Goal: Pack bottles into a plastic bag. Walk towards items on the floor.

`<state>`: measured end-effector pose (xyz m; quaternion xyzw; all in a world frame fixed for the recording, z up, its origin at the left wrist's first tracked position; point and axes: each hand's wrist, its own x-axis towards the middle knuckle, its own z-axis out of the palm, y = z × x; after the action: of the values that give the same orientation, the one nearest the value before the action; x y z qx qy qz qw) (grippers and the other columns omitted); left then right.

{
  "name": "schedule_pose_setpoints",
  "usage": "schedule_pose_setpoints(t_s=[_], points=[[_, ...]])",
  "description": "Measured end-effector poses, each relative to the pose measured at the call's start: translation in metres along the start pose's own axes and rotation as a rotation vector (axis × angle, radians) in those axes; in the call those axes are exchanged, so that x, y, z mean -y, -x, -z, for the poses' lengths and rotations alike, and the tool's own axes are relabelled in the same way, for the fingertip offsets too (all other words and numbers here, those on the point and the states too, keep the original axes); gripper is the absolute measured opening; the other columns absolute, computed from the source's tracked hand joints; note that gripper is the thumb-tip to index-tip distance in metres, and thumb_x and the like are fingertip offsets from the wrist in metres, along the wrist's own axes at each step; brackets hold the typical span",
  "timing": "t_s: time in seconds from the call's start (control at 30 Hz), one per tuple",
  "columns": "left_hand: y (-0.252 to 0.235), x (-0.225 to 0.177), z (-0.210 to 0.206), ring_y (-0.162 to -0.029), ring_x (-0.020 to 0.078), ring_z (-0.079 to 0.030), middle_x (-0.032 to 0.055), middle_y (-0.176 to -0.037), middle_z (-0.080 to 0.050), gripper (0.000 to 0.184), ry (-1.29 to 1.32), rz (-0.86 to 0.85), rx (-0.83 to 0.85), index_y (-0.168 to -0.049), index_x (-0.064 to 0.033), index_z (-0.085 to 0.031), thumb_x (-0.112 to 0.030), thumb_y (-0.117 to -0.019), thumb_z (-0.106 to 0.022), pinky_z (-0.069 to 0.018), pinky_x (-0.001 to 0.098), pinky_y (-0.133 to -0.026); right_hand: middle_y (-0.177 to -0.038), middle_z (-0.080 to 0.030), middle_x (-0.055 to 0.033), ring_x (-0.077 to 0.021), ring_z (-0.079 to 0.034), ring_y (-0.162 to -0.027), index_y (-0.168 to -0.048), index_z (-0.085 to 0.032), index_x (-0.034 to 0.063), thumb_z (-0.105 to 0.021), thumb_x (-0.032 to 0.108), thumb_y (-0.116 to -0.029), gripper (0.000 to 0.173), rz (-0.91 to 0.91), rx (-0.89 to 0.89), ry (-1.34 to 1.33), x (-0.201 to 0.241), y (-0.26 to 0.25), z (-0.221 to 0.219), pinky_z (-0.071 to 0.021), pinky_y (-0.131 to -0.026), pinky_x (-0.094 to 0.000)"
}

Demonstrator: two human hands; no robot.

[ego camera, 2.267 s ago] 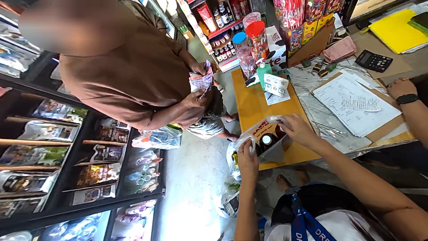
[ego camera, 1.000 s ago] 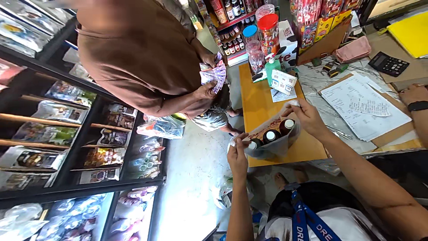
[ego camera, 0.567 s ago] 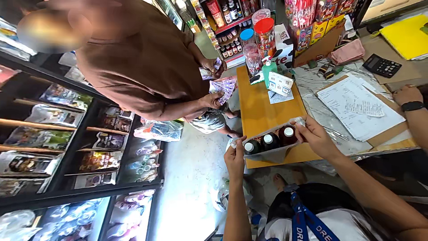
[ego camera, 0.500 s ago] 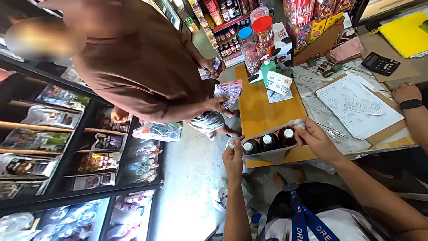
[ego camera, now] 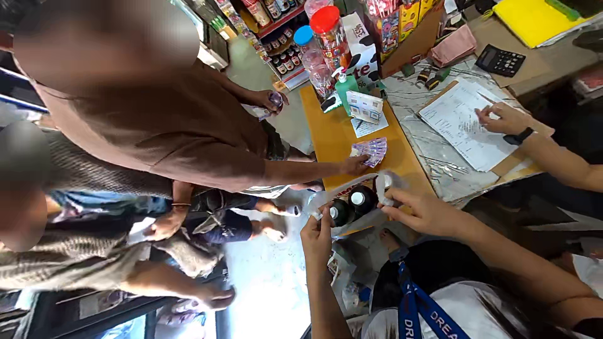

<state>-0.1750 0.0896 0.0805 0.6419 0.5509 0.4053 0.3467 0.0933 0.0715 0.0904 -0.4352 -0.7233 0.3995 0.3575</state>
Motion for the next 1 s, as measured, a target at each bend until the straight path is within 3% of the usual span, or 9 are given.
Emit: schedule_pose_setpoints(t_s=[0.27,0.47,0.6,0.7,0.77,0.87,1.0], points=[[-0.001,0.005,-0.01,-0.067,-0.0037,-0.058,-0.0056,-0.078,-0.066,0.027,-0.105,0.029,0.033,-0.113,0.0034,-0.07,-0.013,-0.1054,-0.051,-0.0507,0.0149,-0.065,-0.1,-0.07,-0.0168,-0.025,-0.07,-0.091,-0.113,-0.067,-0.001,-0.052,0.027,-0.1063,0.033,0.036,0.028,0.059,-0.008,-0.002,-0.002,-0.0585,-0.085,-0.0393],[0.014,0.008,-0.019,-0.076,0.0184,-0.07,0.0139,-0.086,-0.073,0.025,-0.259,0.025,0.015,-0.109,0.0042,-0.074,-0.012,-0.1021,-0.056,-0.0584,0.0377,-0.076,-0.103,-0.071,-0.014,-0.0218,-0.069,-0.096,-0.112,-0.069,0.0001,-0.05,0.037,-0.1057,0.042,0.03,0.002,0.185,-0.022,0.002,0.015,-0.0573,-0.088,-0.0429],[0.028,0.01,-0.034,-0.087,0.0279,-0.072,0.0171,-0.093,-0.074,0.021,-0.292,-0.001,-0.057,-0.102,0.0041,-0.075,-0.011,-0.0995,-0.061,-0.0582,0.0454,-0.084,-0.105,-0.069,-0.0136,-0.0145,-0.067,-0.099,-0.118,-0.064,-0.0039,-0.042,0.039,-0.1083,0.049,0.069,-0.019,0.171,-0.041,-0.003,0.043,-0.055,-0.091,-0.0372],[0.037,0.013,-0.04,-0.087,0.0268,-0.071,0.0148,-0.091,-0.074,0.019,-0.276,-0.035,-0.088,-0.095,0.003,-0.074,-0.011,-0.0987,-0.062,-0.0562,0.0442,-0.085,-0.104,-0.071,-0.0087,-0.0088,-0.068,-0.099,-0.121,-0.06,-0.0047,-0.035,0.037,-0.1112,0.05,0.037,-0.101,0.097,-0.065,-0.013,0.058,-0.0553,-0.094,-0.0332],[0.045,0.016,-0.041,-0.087,0.0258,-0.071,0.0134,-0.09,-0.074,0.019,-0.279,-0.039,-0.107,-0.097,0.0019,-0.075,-0.011,-0.0989,-0.061,-0.0562,0.0434,-0.086,-0.104,-0.069,-0.0149,-0.0135,-0.068,-0.097,-0.122,-0.057,-0.0099,-0.035,0.031,-0.1112,0.048,-0.08,-0.161,0.122,-0.071,-0.025,0.059,-0.0556,-0.094,-0.0356],[0.05,0.015,-0.039,-0.096,0.0273,-0.072,0.016,-0.102,-0.075,0.023,-0.273,-0.006,-0.086,-0.105,0.0034,-0.075,-0.011,-0.1006,-0.057,-0.0564,0.0448,-0.092,-0.117,-0.066,-0.0314,-0.0394,-0.067,-0.107,-0.129,-0.053,-0.0132,-0.043,0.024,-0.1103,0.043,-0.367,-0.159,0.209,-0.081,-0.046,0.056,-0.0515,-0.097,-0.0545],[0.056,0.022,-0.035,-0.09,0.0206,-0.071,0.0136,-0.097,-0.075,0.026,-0.265,-0.029,-0.089,-0.11,0.004,-0.073,-0.013,-0.1016,-0.054,-0.0577,0.0375,-0.088,-0.131,-0.058,-0.0337,-0.0475,-0.059,-0.122,-0.129,-0.058,-0.011,-0.054,0.021,-0.1065,0.039,-0.566,-0.099,0.261,-0.153,-0.071,0.047,-0.0464,-0.105,-0.0607]])
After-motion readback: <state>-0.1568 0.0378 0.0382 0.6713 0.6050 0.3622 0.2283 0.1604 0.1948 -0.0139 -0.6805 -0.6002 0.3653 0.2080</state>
